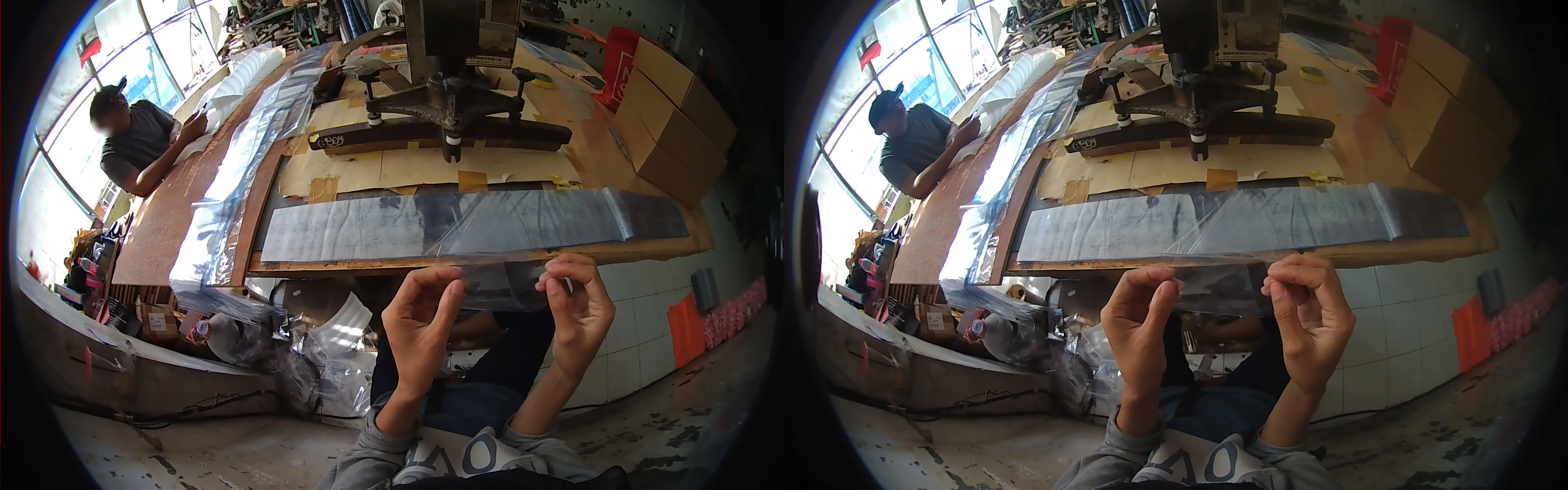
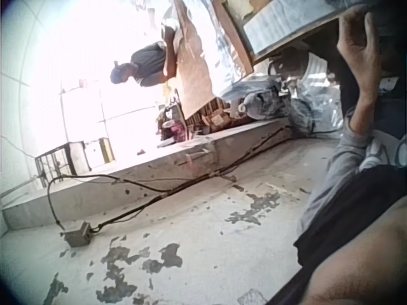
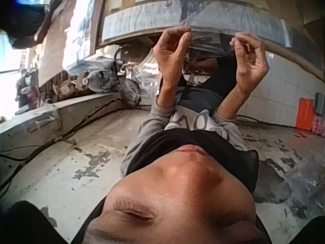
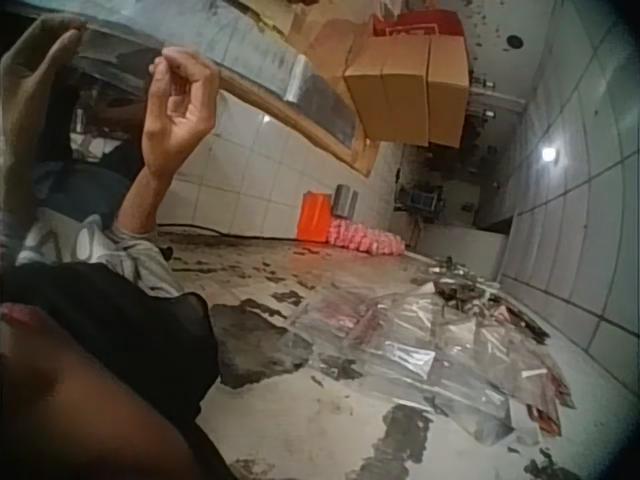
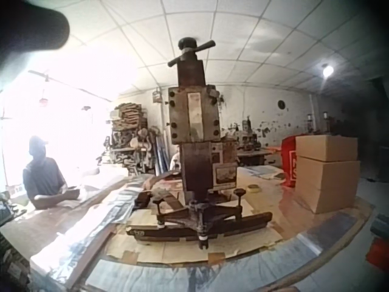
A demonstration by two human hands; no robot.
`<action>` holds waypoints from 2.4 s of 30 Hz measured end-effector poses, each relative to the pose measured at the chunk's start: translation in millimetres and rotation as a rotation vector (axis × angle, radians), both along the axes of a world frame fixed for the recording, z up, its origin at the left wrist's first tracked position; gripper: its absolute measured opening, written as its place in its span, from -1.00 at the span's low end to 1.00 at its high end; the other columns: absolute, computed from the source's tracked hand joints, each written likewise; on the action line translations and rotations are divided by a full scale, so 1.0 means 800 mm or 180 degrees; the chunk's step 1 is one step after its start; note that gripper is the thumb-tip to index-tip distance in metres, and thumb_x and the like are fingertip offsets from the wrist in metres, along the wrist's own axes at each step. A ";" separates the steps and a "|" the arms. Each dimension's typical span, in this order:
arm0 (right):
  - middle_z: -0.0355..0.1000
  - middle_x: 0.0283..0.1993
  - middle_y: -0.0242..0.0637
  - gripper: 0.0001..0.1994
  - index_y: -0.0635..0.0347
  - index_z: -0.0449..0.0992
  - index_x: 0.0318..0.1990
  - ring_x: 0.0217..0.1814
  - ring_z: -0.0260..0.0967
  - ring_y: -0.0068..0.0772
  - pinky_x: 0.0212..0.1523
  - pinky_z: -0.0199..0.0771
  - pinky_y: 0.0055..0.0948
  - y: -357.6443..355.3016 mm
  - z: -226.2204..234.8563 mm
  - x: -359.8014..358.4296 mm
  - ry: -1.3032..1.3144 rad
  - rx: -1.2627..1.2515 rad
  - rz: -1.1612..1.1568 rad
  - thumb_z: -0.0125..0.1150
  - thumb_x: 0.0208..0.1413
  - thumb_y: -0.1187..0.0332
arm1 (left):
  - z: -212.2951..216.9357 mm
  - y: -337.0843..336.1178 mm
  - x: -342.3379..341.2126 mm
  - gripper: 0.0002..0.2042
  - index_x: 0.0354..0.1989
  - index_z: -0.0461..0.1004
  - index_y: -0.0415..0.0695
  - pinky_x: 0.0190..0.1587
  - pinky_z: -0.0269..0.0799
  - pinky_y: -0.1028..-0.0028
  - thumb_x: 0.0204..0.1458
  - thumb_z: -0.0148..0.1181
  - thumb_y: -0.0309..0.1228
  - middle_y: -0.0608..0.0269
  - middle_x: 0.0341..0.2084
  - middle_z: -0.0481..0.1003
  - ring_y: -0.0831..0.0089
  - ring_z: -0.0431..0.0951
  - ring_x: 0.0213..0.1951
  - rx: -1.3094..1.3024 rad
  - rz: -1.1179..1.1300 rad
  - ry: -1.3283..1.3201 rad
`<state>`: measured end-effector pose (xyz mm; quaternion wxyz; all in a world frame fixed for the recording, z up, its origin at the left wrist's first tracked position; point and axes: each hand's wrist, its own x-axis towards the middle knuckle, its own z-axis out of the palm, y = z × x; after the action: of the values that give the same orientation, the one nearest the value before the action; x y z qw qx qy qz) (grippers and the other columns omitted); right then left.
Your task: The person folds transparent plastic sleeves by hand and aligns them under the press machine mechanism.
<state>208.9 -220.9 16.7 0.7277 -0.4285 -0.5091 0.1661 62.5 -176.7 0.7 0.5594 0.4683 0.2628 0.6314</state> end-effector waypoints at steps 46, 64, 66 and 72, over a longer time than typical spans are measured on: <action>0.47 -0.46 -0.27 -0.97 0.34 0.44 -0.38 -0.44 0.45 -0.52 -0.33 0.42 -0.56 0.118 -0.040 -0.004 -0.0513 -0.0776 -0.0946 0.13 0.01 0.55 | -0.004 0.136 0.003 -0.93 -0.37 0.36 -0.25 -0.30 0.32 0.64 0.05 0.10 -0.52 0.28 -0.51 0.44 0.61 0.42 -0.42 0.0426 0.0231 0.0911; 0.49 -0.47 -0.11 -0.91 0.34 0.51 -0.40 -0.40 0.49 -0.22 -0.32 0.43 -0.39 0.241 -0.032 0.062 -0.2085 -0.1828 -0.0452 0.14 -0.09 0.52 | -0.012 0.279 -0.003 -0.88 -0.35 0.49 -0.27 -0.26 0.46 0.40 -0.06 0.14 -0.50 0.08 -0.43 0.54 0.25 0.58 -0.36 0.1535 -0.0672 0.3399; 0.50 -0.43 -0.09 -0.89 0.35 0.51 -0.38 -0.38 0.49 -0.22 -0.30 0.43 -0.40 0.249 -0.029 0.063 -0.2103 -0.1970 -0.0403 0.12 -0.09 0.52 | -0.018 0.288 -0.003 -0.88 -0.35 0.50 -0.25 -0.27 0.46 0.38 -0.07 0.14 -0.50 0.04 -0.40 0.52 0.20 0.57 -0.35 0.1688 -0.0494 0.3462; 0.51 -0.39 -0.16 -0.88 0.35 0.50 -0.34 -0.33 0.49 -0.36 -0.27 0.41 -0.49 0.264 -0.046 0.080 -0.1780 -0.1776 -0.0096 0.13 -0.05 0.50 | -0.016 0.285 -0.012 -0.83 -0.26 0.52 -0.16 -0.27 0.39 0.29 -0.03 0.10 -0.43 0.08 -0.45 0.37 0.17 0.46 -0.40 0.2161 -0.0068 0.3893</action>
<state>272.9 -9.7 -20.5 0.4189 -0.6459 -0.6167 0.1642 53.2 51.2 -12.4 0.1400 0.8911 0.3140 0.2962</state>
